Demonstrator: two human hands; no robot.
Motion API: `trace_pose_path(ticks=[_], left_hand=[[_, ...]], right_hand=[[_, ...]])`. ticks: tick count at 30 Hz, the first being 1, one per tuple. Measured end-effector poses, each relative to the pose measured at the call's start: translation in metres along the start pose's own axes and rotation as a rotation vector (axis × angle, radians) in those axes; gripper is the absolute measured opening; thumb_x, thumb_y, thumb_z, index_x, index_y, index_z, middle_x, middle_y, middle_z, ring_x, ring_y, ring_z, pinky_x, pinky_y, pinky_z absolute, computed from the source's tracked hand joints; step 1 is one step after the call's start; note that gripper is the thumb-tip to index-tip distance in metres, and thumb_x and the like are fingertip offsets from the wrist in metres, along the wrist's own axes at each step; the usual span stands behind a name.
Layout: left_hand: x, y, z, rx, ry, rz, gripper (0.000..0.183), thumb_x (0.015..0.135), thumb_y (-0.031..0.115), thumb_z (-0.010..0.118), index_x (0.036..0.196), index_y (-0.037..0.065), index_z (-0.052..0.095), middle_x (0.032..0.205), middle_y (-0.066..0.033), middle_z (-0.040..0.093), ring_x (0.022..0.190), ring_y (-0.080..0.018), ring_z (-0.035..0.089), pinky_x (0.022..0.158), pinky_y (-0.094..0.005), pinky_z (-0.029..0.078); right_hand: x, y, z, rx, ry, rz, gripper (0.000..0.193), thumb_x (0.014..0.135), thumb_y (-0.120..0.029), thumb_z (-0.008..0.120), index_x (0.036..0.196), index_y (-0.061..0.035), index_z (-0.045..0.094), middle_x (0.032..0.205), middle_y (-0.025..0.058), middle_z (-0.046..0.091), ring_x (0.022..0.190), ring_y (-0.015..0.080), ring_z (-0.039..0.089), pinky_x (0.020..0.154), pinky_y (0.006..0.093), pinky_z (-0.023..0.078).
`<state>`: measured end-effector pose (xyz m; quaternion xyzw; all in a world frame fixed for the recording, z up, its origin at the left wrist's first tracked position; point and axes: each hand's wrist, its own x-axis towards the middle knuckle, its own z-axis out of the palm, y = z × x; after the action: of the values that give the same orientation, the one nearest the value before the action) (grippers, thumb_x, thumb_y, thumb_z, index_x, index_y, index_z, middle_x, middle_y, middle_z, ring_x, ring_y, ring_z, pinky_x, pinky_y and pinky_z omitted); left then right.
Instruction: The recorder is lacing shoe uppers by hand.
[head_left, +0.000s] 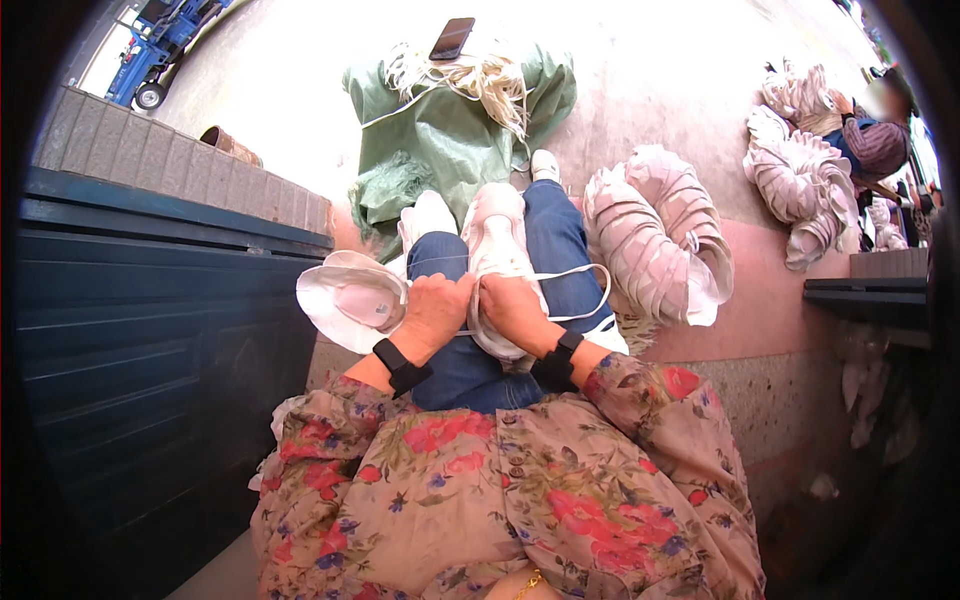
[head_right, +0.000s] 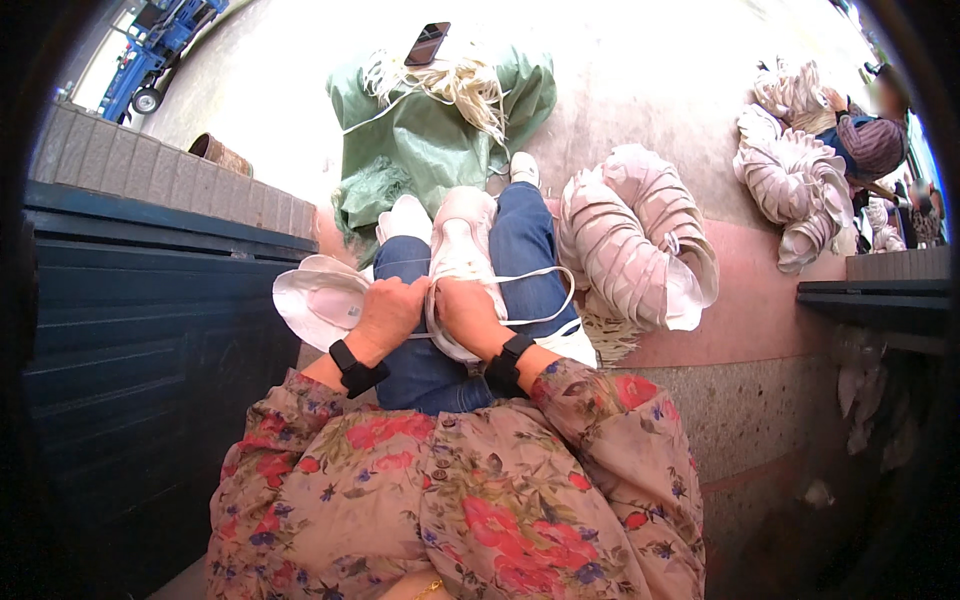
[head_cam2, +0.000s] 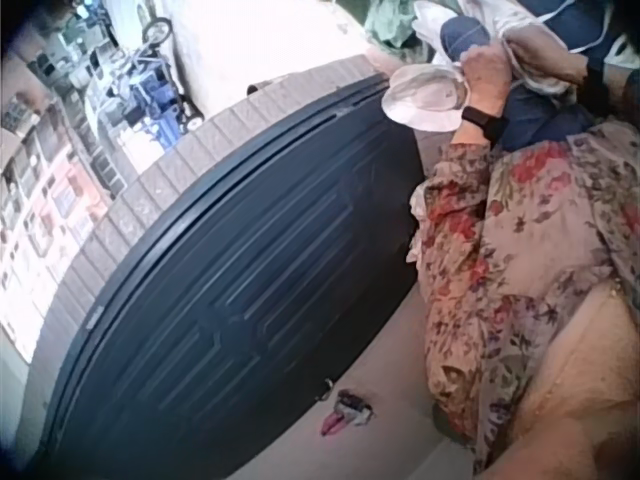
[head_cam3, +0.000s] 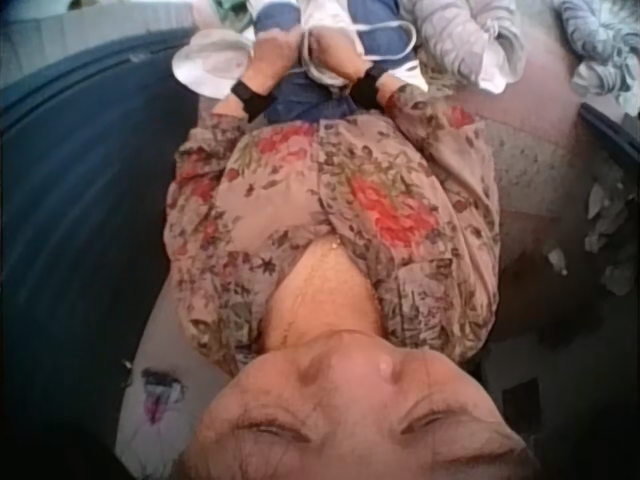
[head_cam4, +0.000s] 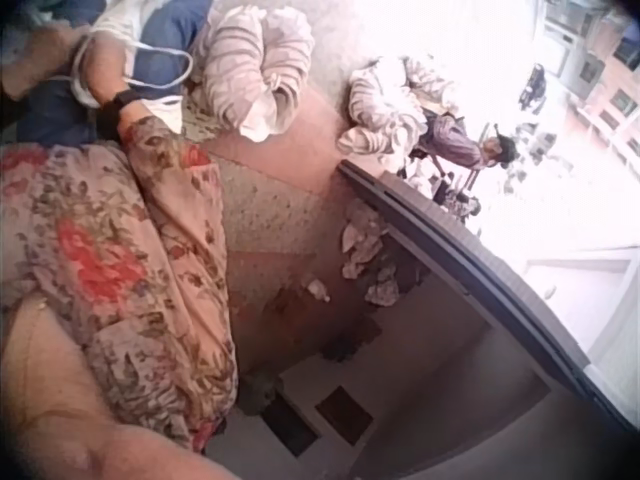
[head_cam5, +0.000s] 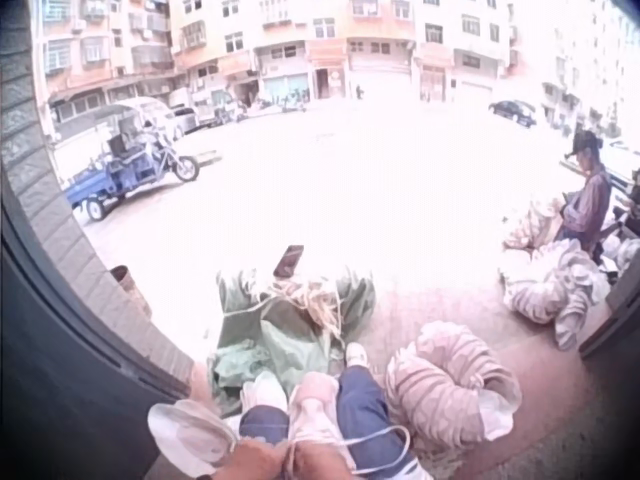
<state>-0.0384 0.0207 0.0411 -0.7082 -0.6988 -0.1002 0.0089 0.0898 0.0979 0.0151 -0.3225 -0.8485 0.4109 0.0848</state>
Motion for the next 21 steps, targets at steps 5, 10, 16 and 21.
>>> trace_pose_path(ticks=[5, 10, 16, 21], left_hand=[[0.003, 0.003, -0.001, 0.064, -0.014, -0.08, 0.004, 0.07, 0.009, 0.051, 0.072, 0.008, 0.049, 0.051, -0.0074, 0.052, 0.052, -0.0236, 0.055, 0.045, -0.0344, 0.044], [0.008, -0.004, -0.006, 0.084, -0.063, -0.475, 0.02, 0.075, 0.011, 0.05, 0.093, 0.005, 0.056, 0.059, -0.0146, 0.058, 0.055, -0.0296, 0.06, 0.048, -0.0394, 0.047], [0.02, 0.016, -0.006, -0.238, -0.136, -0.522, 0.014, 0.078, 0.012, 0.047, 0.084, 0.005, 0.059, 0.068, -0.0171, 0.06, 0.065, -0.0337, 0.06, 0.058, -0.0426, 0.047], [0.029, -0.008, 0.002, -0.396, -0.087, -0.434, 0.017, 0.081, 0.016, 0.05, 0.081, 0.003, 0.06, 0.075, -0.0167, 0.06, 0.074, -0.0337, 0.059, 0.063, -0.0402, 0.046]], right_hand=[[0.005, 0.014, 0.002, -0.049, -0.064, -0.051, 0.015, 0.079, -0.012, 0.046, 0.08, -0.0005, 0.056, 0.067, 0.0196, 0.058, 0.063, 0.0331, 0.059, 0.056, 0.0409, 0.045], [-0.007, -0.013, -0.143, 1.576, -0.265, 0.291, 0.022, 0.087, -0.023, 0.049, 0.068, -0.0144, 0.041, 0.055, -0.0065, 0.032, 0.045, 0.0043, 0.03, 0.039, 0.0197, 0.024], [-0.068, -0.059, -0.315, 2.087, 0.046, -0.483, 0.021, 0.094, -0.011, 0.028, 0.073, -0.0087, 0.033, 0.051, -0.006, 0.027, 0.037, 0.0008, 0.017, 0.032, 0.0195, 0.013], [-0.088, -0.082, -0.327, 1.992, -0.099, -0.6, 0.023, 0.094, -0.014, 0.025, 0.072, -0.0102, 0.03, 0.047, -0.0042, 0.025, 0.032, 0.0007, 0.021, 0.027, 0.0175, 0.015]])
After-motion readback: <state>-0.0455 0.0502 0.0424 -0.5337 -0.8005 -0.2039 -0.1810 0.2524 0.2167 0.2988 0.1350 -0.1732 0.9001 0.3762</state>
